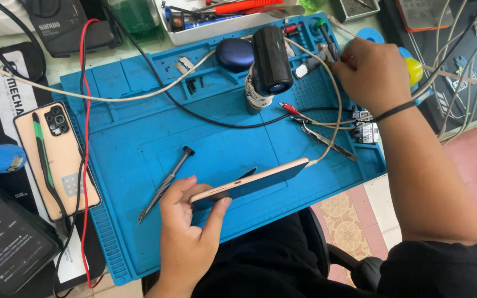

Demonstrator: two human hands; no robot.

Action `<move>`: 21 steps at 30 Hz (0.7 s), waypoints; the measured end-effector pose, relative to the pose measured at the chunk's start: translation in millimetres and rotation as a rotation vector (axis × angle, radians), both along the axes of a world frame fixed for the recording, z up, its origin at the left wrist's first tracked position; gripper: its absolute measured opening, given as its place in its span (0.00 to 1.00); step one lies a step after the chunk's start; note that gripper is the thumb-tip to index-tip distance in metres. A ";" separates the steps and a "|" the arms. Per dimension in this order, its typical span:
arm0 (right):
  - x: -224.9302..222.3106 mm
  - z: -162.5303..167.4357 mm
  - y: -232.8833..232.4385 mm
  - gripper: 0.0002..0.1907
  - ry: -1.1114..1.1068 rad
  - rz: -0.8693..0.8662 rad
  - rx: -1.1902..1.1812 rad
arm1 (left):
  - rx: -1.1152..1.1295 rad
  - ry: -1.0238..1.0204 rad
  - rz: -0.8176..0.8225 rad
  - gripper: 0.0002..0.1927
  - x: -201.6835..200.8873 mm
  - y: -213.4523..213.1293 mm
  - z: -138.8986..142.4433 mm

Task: The person removes the camera module from a disassembled smartphone, places it aside, and uses a screwdriver to adjust internal components. They then use a prying tool to separate the phone's frame from the back panel and continue working on the internal assembly.

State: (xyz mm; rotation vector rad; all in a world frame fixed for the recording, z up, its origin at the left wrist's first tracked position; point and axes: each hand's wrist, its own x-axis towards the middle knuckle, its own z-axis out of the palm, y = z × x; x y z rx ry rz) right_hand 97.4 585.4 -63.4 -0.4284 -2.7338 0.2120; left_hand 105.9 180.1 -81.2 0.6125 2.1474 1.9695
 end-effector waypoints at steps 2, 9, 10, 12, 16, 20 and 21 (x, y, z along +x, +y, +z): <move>-3.9 -2.2 2.6 0.11 -0.003 -0.002 -0.010 | 0.002 0.006 0.001 0.31 0.0 -0.2 -0.2; -8.6 -5.4 4.8 0.11 0.030 0.030 0.031 | 0.000 0.007 -0.017 0.31 0.1 -0.2 2.2; -7.8 -5.8 4.2 0.11 0.036 0.026 0.033 | -0.005 0.012 -0.022 0.31 0.0 -0.2 2.6; -6.6 -6.7 3.5 0.08 0.074 0.063 0.014 | 0.000 0.004 -0.013 0.31 0.2 -0.2 3.2; -10.5 -9.2 6.9 0.08 0.108 0.036 0.023 | 0.002 0.028 -0.025 0.31 -0.6 0.3 3.6; -15.7 -11.8 13.0 0.08 0.090 0.054 0.012 | -0.016 0.039 -0.007 0.32 -0.4 0.7 3.4; -16.0 -12.5 13.9 0.08 0.084 0.042 0.004 | -0.017 0.040 -0.009 0.31 -0.4 0.2 3.3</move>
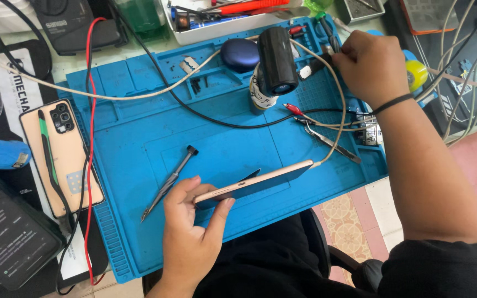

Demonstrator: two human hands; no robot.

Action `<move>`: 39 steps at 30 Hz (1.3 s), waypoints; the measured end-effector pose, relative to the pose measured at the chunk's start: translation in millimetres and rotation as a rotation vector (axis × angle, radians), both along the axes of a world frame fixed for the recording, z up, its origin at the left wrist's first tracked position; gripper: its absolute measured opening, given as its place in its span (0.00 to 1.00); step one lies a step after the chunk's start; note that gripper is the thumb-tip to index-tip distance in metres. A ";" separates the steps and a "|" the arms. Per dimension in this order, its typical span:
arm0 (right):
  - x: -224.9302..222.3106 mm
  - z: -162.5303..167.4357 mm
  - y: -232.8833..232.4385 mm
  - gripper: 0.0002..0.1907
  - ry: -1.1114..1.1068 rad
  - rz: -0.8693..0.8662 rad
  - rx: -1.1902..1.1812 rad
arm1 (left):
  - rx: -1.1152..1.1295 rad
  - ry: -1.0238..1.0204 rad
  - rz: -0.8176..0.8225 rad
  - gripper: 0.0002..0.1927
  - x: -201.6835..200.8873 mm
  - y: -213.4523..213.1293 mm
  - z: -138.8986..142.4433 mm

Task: The person removes the camera module from a disassembled smartphone, places it aside, and uses a screwdriver to adjust internal components. They then use a prying tool to separate the phone's frame from the back panel and continue working on the internal assembly.

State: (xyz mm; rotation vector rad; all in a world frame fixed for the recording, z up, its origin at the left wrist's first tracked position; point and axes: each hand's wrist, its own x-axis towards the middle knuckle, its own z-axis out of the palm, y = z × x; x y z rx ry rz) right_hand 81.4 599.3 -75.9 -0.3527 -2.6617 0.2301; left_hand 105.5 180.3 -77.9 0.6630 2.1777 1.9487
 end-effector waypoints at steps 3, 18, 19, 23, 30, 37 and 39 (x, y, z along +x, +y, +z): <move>1.1 -2.2 1.2 0.08 -0.004 -0.004 -0.013 | -0.010 -0.003 0.002 0.32 0.1 -0.9 -0.6; 14.4 23.5 -24.5 0.10 0.042 0.007 0.031 | 0.007 -0.019 -0.011 0.31 -1.1 -1.5 -0.3; 19.9 35.1 -34.3 0.10 0.063 0.016 0.054 | 0.008 -0.019 -0.014 0.31 -1.9 -1.2 -0.4; 49.6 87.7 -84.3 0.07 0.076 0.124 -0.043 | 0.020 0.008 -0.022 0.31 -3.1 -0.2 -1.1; 60.4 105.6 -168.3 0.26 -0.299 0.563 -0.298 | 0.017 0.002 -0.040 0.31 -2.2 -1.3 -2.3; 58.9 84.7 -186.5 0.11 -0.226 0.655 -0.207 | 0.091 0.150 0.045 0.35 3.3 -14.5 16.9; 64.8 82.3 -189.7 0.11 -0.159 0.642 -0.172 | 0.210 0.161 0.010 0.38 2.3 -31.4 26.2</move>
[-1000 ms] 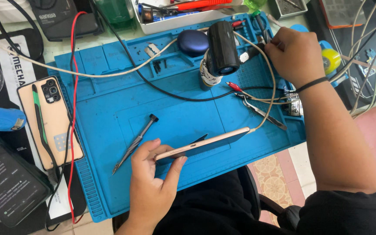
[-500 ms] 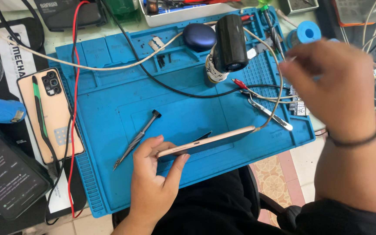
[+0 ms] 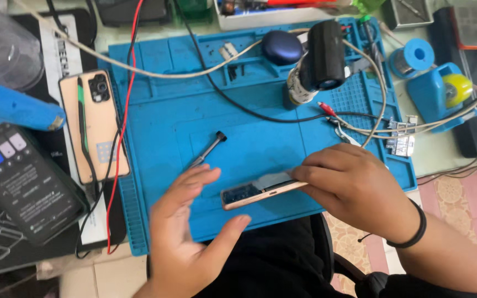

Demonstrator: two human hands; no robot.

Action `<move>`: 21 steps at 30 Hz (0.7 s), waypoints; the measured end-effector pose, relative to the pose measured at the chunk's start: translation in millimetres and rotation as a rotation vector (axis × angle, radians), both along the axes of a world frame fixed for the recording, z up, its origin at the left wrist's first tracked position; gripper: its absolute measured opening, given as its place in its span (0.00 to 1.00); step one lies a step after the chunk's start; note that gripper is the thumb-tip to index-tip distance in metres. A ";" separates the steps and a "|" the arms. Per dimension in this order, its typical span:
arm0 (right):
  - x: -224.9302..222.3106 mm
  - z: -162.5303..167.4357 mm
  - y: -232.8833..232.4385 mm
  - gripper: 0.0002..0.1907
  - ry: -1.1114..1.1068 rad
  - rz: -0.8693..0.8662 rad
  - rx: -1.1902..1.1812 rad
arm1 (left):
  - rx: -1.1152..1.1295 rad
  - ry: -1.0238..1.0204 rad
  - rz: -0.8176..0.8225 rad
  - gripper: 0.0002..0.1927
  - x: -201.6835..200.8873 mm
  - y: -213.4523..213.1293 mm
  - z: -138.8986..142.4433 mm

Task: The person removes the camera module from a disassembled smartphone, places it aside, and uses a screwdriver to adjust internal components. They then use a prying tool to separate the phone's frame from the back panel and continue working on the internal assembly.

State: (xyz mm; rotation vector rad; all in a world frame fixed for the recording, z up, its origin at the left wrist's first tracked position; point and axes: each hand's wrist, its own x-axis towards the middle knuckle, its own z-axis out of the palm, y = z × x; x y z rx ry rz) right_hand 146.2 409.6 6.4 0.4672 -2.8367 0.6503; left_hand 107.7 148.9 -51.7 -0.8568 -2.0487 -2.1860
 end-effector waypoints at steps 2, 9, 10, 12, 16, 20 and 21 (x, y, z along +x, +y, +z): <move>3.1 -3.9 -4.4 0.11 0.045 -0.001 0.017 | 0.072 -0.010 -0.023 0.39 0.4 -16.7 7.6; -6.5 -30.0 -22.9 0.12 0.307 -0.001 0.083 | 0.130 -0.052 -0.018 0.34 -8.7 -37.8 5.2; -6.7 -33.5 -25.3 0.12 0.330 -0.001 0.104 | 0.129 -0.055 -0.013 0.34 -9.7 -39.1 3.6; -4.3 -39.2 -28.9 0.13 0.368 0.000 0.144 | 0.125 -0.073 0.001 0.33 -11.4 -42.5 0.9; 2.9 -43.3 -27.4 0.16 0.291 0.012 0.190 | 0.114 -0.171 0.133 0.21 -14.0 -47.8 -2.0; 9.2 -40.8 -26.0 0.17 0.167 0.005 0.197 | -0.020 -0.247 0.267 0.16 -21.5 -50.0 0.3; 10.3 -39.8 -26.8 0.18 0.130 0.006 0.195 | -0.063 -0.248 0.273 0.14 -24.3 -49.9 1.3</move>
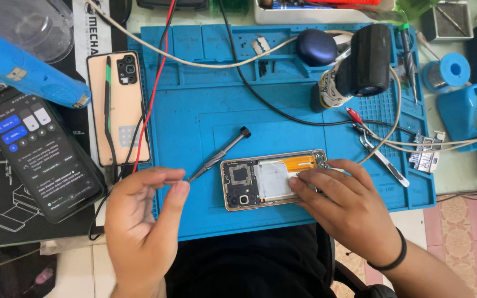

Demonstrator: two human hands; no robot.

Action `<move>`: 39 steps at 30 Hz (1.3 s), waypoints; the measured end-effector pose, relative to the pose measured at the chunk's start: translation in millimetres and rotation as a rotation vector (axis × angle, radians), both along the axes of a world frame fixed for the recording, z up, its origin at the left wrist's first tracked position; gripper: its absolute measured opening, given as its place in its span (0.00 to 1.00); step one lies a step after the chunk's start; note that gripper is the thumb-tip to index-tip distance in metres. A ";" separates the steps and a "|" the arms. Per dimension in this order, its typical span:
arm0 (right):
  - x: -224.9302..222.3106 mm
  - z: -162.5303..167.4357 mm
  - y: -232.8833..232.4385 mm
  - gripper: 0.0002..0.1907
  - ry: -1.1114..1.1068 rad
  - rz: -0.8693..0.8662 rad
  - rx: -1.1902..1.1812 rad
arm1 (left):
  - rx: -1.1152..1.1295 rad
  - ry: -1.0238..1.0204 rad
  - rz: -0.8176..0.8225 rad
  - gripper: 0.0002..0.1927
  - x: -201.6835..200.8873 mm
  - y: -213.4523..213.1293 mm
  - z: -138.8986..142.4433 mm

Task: The person removes the camera module from a disassembled smartphone, places it aside, and uses a screwdriver to adjust internal components. They then use a prying tool to separate the phone's frame from the back panel and continue working on the internal assembly.

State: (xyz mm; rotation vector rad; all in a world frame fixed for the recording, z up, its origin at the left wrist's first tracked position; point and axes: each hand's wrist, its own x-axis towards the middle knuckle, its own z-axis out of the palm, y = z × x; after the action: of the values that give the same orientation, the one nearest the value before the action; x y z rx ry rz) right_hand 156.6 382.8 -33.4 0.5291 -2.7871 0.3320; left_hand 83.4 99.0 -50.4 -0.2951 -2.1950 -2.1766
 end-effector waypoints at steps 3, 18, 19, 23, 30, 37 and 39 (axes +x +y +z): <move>1.2 3.2 -4.4 0.20 -0.034 0.002 0.021 | -0.188 0.002 0.011 0.11 -7.3 0.2 3.5; -86.0 28.1 -69.2 0.18 0.042 0.288 -0.029 | -0.191 -0.016 0.121 0.13 1.8 -20.1 3.4; -94.2 24.2 -75.3 0.17 0.033 0.297 -0.010 | -0.186 -0.009 0.129 0.14 2.9 -22.4 2.2; -110.7 10.9 -89.2 0.10 -0.020 0.315 0.013 | -0.205 -0.020 0.142 0.16 5.4 -31.5 -3.8; -117.4 14.1 -92.9 0.13 0.008 0.338 0.022 | -0.203 -0.015 0.118 0.19 2.7 -36.7 -11.9; -88.7 34.2 -70.4 0.16 0.067 0.308 -0.114 | 0.006 0.071 -0.024 0.27 5.4 -32.0 -10.2; -80.2 36.8 -63.2 0.18 0.074 0.277 -0.119 | 0.082 0.106 -0.104 0.28 5.4 -28.4 -10.7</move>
State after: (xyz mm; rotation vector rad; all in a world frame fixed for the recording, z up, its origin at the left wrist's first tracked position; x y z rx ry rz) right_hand 76.4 319.6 3.3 0.8815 -2.6036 0.5224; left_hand 88.8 70.6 -61.1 -0.5197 -2.0735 -2.2390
